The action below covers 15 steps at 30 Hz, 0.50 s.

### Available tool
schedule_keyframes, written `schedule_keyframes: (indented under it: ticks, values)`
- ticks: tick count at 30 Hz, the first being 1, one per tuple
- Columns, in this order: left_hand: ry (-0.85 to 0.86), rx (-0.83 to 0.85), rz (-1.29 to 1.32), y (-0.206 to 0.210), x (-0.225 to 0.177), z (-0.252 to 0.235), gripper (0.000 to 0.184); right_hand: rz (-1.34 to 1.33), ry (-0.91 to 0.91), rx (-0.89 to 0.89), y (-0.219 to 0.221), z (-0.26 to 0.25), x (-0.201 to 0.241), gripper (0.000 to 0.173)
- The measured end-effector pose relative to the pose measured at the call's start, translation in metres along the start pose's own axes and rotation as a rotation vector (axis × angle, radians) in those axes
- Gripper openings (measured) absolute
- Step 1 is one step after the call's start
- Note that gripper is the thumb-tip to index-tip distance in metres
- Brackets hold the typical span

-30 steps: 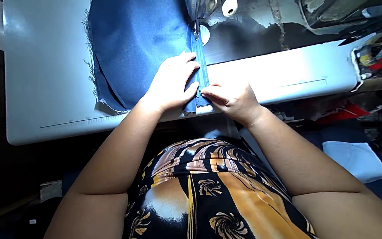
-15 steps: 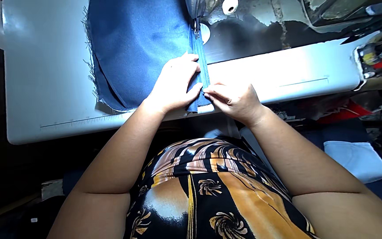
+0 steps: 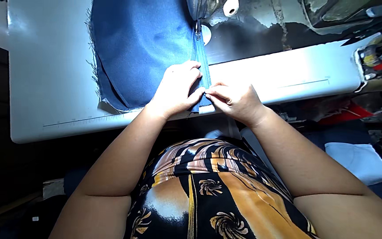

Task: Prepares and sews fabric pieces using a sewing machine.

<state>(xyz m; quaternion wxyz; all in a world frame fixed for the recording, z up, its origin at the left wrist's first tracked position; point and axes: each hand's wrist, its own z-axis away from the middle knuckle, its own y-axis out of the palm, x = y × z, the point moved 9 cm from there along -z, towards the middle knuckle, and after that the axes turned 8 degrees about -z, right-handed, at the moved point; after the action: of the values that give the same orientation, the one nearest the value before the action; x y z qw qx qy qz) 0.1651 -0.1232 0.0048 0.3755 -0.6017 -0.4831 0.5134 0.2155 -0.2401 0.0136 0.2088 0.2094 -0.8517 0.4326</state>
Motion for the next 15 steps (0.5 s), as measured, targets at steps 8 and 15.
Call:
schedule_keyframes:
  ticks: [8, 15]
  values:
    - [-0.025, -0.037, 0.073, 0.005, -0.008, 0.016, 0.036, 0.052, 0.011, 0.066, 0.002, 0.02, 0.006, 0.027]
    - [-0.019, -0.005, 0.103, 0.004, 0.004, 0.001, 0.035, 0.034, 0.047, 0.114, 0.002, 0.002, -0.006, 0.026]
